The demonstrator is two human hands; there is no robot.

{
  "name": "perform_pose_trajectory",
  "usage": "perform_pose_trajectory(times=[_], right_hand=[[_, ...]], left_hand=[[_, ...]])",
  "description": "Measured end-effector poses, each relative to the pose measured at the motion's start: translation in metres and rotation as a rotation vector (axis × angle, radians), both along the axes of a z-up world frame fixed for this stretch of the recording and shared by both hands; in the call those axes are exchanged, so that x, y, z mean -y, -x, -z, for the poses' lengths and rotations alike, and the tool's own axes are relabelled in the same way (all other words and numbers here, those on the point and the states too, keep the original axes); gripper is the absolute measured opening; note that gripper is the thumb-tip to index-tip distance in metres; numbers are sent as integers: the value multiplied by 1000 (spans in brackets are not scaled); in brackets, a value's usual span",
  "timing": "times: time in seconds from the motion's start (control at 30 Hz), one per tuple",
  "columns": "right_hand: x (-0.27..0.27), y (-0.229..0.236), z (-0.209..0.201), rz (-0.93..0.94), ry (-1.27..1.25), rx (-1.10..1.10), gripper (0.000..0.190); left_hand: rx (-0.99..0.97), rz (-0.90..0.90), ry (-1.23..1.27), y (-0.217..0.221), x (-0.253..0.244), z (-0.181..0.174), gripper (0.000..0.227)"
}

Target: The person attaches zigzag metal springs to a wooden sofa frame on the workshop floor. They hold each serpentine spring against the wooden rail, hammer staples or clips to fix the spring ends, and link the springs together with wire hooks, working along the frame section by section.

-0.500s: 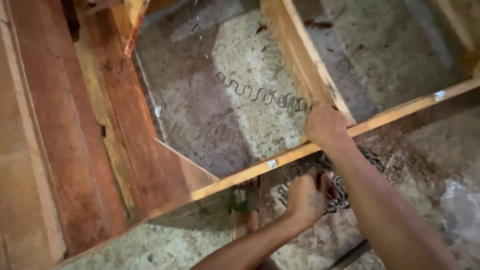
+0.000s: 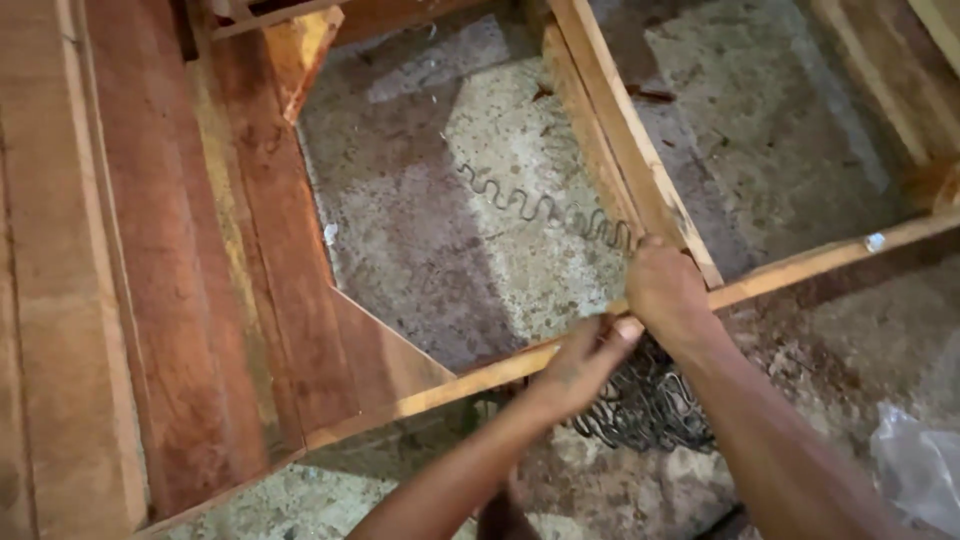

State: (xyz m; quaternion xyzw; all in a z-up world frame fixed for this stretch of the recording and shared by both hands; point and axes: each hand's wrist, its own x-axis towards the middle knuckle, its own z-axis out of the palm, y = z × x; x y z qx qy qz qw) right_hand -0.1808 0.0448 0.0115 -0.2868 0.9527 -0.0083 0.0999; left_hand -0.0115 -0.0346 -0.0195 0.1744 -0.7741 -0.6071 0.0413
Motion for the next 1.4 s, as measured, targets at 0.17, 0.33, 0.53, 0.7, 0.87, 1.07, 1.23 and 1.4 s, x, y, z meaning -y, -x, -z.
perform_pose_trajectory(times=[0.17,0.33,0.53,0.7,0.87,1.07,1.23,1.4], right_hand=[[-2,7,8,-103,-99,-89,32],[5,4,4,-182,-201,-112,39],[10,5,-3,-101,-175,-36,32],[11,21,12,-97,-141,-14,31],[30,34,28,-140,-174,116,25],[63,49,59,-246,-262,214,20],[75,55,40,-195,-181,158,22],[106,85,29,-137,-67,61,26]], left_hand=[[-117,-875,-795,84,130,136,38],[-66,-1033,-1310,153,224,268,74],[-508,-648,-1747,168,192,175,79],[-354,-588,-1698,149,198,180,85],[-283,-486,-1244,99,211,141,76],[-245,-582,-843,59,207,101,71],[-168,-636,-564,45,196,54,65],[-137,-574,-471,45,188,33,64]])
